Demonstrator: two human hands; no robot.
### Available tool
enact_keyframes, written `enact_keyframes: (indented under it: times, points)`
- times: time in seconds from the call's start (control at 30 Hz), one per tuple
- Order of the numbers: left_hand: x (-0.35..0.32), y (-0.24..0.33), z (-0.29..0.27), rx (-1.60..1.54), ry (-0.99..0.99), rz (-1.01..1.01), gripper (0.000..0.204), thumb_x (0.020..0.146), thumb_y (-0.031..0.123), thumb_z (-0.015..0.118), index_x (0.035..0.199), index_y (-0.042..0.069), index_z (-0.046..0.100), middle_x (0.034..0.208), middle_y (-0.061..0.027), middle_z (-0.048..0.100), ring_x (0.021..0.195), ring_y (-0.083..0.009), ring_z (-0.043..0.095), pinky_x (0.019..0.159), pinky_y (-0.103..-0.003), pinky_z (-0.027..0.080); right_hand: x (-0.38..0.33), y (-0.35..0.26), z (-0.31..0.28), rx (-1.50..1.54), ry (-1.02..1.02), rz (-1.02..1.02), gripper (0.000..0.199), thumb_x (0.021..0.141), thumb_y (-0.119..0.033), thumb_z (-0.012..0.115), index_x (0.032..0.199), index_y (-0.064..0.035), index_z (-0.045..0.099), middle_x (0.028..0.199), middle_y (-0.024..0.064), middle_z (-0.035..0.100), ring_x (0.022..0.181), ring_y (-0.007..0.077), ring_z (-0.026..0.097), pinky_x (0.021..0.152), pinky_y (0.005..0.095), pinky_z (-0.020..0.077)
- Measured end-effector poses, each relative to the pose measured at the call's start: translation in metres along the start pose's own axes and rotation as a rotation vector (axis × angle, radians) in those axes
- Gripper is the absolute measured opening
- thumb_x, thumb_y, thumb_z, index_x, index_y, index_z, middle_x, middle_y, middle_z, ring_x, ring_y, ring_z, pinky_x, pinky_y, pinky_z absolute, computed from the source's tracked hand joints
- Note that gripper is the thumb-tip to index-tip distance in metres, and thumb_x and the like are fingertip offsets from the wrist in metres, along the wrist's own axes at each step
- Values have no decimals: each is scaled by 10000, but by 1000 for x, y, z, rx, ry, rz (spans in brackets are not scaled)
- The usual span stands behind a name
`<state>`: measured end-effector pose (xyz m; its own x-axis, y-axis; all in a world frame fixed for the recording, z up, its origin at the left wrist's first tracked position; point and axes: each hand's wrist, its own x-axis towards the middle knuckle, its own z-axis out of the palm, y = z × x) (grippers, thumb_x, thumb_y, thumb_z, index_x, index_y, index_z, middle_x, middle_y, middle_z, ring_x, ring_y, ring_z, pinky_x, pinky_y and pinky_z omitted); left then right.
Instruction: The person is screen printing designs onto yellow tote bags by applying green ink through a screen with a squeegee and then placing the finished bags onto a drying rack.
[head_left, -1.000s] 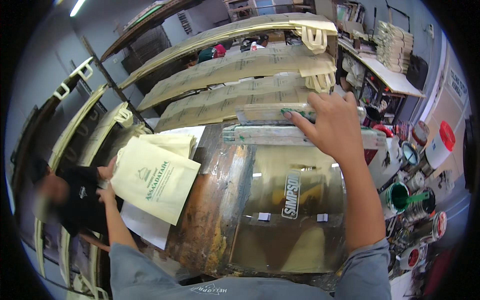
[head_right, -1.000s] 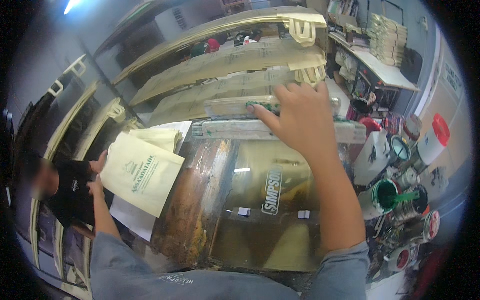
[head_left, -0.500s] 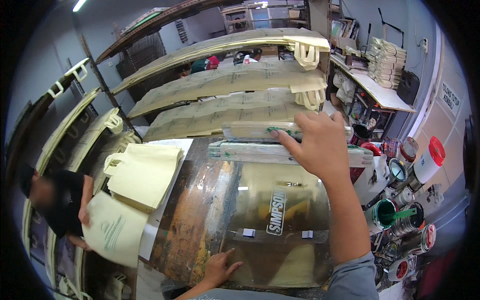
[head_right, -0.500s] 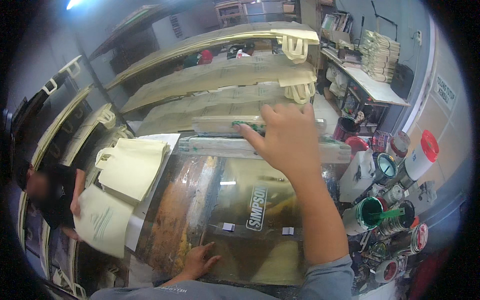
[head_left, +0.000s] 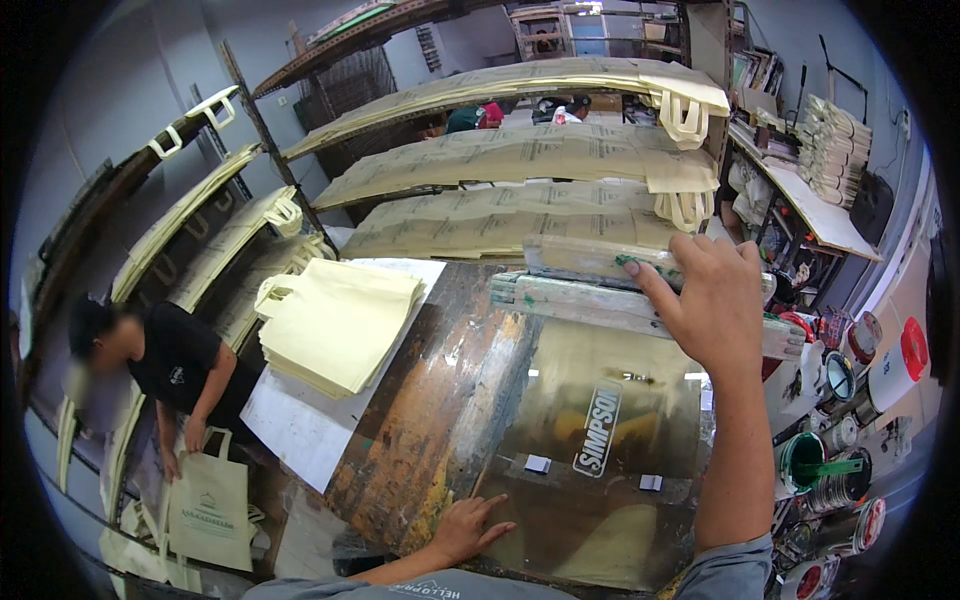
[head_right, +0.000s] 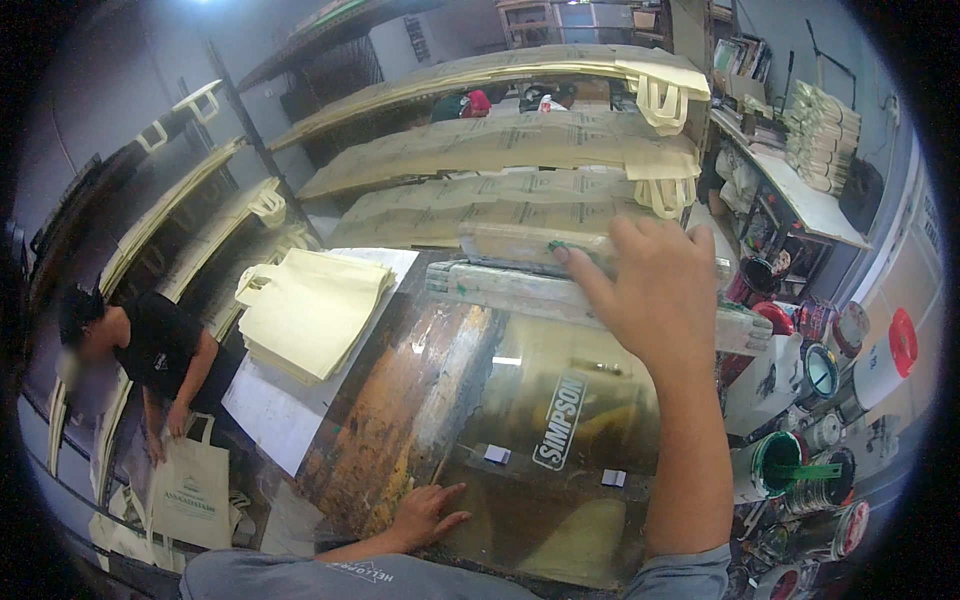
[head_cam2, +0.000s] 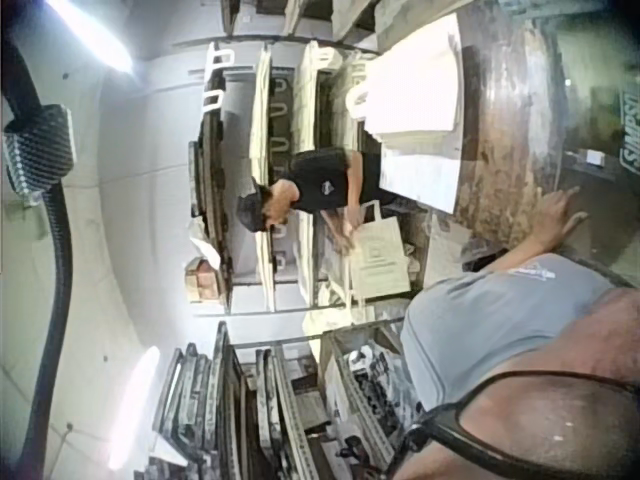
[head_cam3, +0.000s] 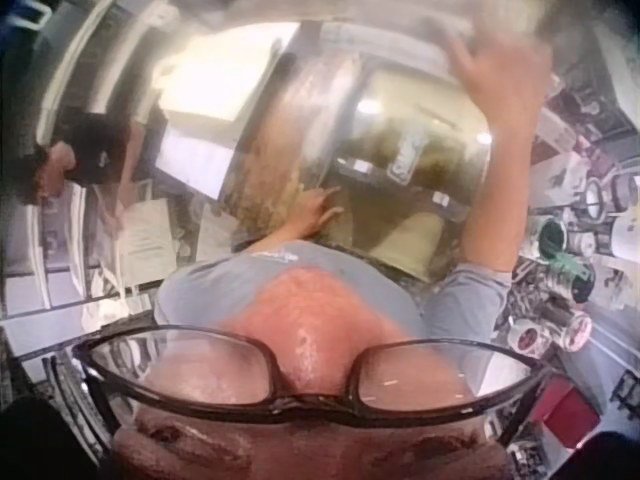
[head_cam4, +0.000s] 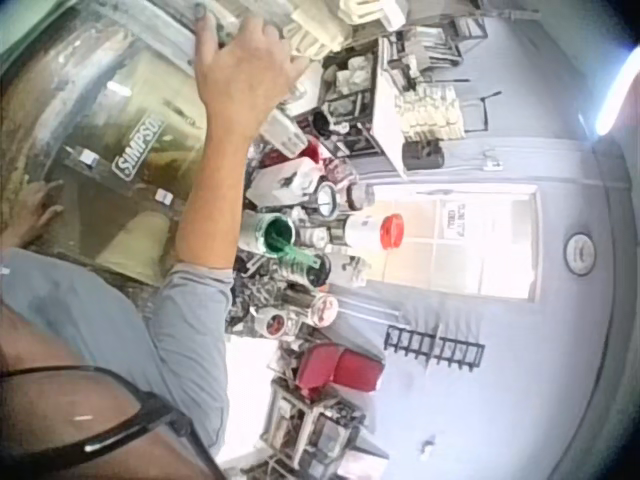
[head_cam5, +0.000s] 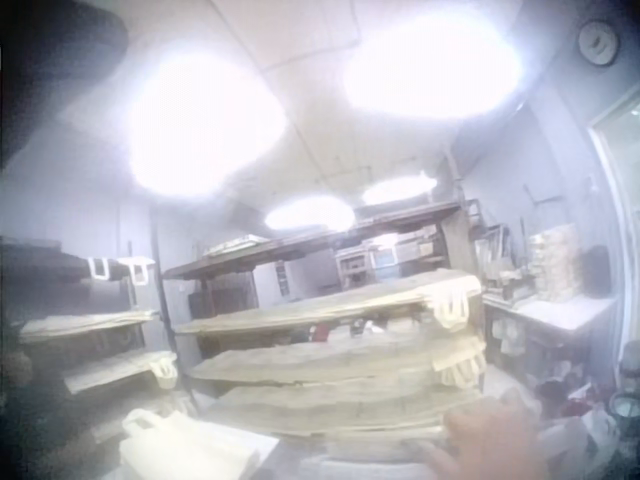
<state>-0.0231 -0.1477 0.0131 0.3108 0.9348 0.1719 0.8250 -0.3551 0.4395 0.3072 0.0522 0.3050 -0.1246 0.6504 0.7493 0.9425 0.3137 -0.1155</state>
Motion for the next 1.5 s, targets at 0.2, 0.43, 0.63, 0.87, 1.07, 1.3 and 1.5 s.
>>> enact_keyframes:
  times: [0.2,0.43,0.63,0.87,1.07,1.3,1.5]
  points:
    - [0,0,3,-15,6,-7,593,939,521,764,1336,85,699,885,-114,669,847,-321,680,783,-445,540,-2,-1,1,-1,0,-10,486,936,-498,721,858,-22,663,819,147,656,840,336,615,822,459,385]
    - [1,3,-2,-18,-31,-24,615,943,540,754,1361,92,689,932,-140,693,898,-336,696,819,-463,549,-1,-5,-5,-40,-75,38,490,919,-496,734,992,-12,719,906,152,719,895,351,660,874,481,405]
    - [13,-5,-15,39,-178,-43,661,890,606,775,1316,104,717,952,-129,706,863,-353,703,802,-456,562,-2,-7,-4,-18,-38,16,474,931,-496,722,969,-24,709,903,150,712,903,356,658,888,487,401]
    - [156,-103,-155,281,480,-76,520,890,428,826,1192,17,724,1061,-196,688,1008,-393,660,863,-490,539,-6,0,-6,-55,-20,-19,475,937,-498,717,942,-24,705,912,149,712,889,350,651,875,477,396]
    - [195,-204,-180,752,59,-540,595,875,561,806,1088,10,732,1096,-194,689,1067,-372,666,881,-483,579,-5,-6,-1,-24,-50,15,475,927,-495,728,888,-23,688,902,150,709,885,347,654,879,478,401]
    - [193,-234,-169,822,72,-534,593,849,555,826,1124,37,736,1159,-154,670,1110,-333,657,882,-440,601,2,-5,-1,-41,-63,37,473,926,-495,729,860,-29,677,880,146,704,877,346,653,877,483,408]
    - [195,-226,-172,735,180,-577,607,804,551,863,997,-9,731,1099,-206,689,1054,-378,679,867,-472,583,4,-5,-2,-41,-64,44,473,919,-496,734,843,-33,678,871,142,704,854,345,649,874,476,407]
